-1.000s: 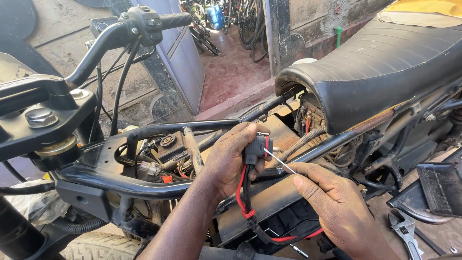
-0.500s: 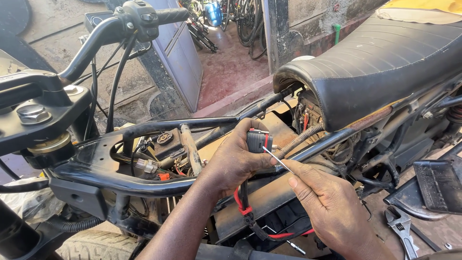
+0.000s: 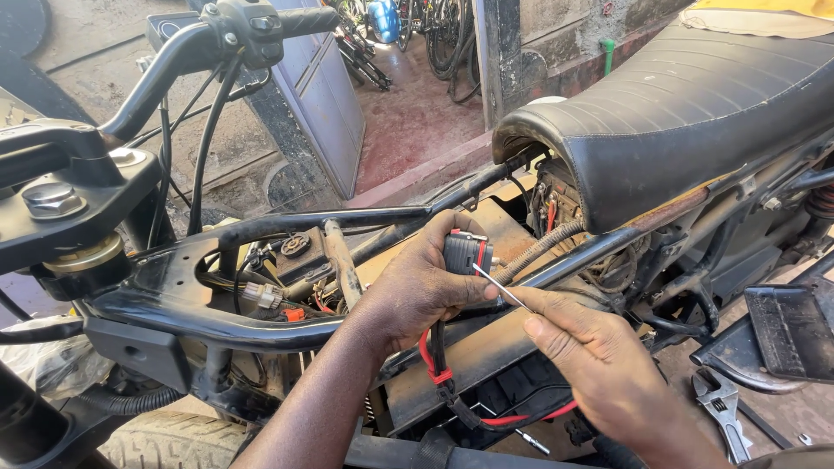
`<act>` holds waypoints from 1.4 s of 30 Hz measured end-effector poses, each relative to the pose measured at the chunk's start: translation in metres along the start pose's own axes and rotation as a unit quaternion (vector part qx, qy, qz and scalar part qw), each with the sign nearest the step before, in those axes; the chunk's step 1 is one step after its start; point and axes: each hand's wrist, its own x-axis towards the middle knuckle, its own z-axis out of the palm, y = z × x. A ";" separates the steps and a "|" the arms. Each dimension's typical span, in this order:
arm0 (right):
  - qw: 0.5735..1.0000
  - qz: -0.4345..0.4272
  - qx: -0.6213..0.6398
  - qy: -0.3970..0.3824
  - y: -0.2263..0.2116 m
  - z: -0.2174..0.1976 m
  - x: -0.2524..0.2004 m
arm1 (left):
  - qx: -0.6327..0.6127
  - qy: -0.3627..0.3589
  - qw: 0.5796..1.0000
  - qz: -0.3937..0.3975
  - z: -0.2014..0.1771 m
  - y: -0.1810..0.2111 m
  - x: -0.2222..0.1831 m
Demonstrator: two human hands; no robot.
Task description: Troubleshooting and repairing electrical connectors on a motorcycle wiring harness
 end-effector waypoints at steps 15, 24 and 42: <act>0.924 -0.084 -0.370 0.052 -0.006 -0.002 -0.016 | 0.288 0.106 0.952 0.008 0.019 0.005 0.000; 0.922 -0.025 -0.385 0.027 -0.009 -0.006 -0.016 | 0.477 0.168 0.859 -0.077 0.036 0.021 -0.006; 0.989 0.137 0.050 0.016 0.004 -0.017 -0.005 | 0.015 -0.003 1.000 0.010 0.007 0.008 -0.010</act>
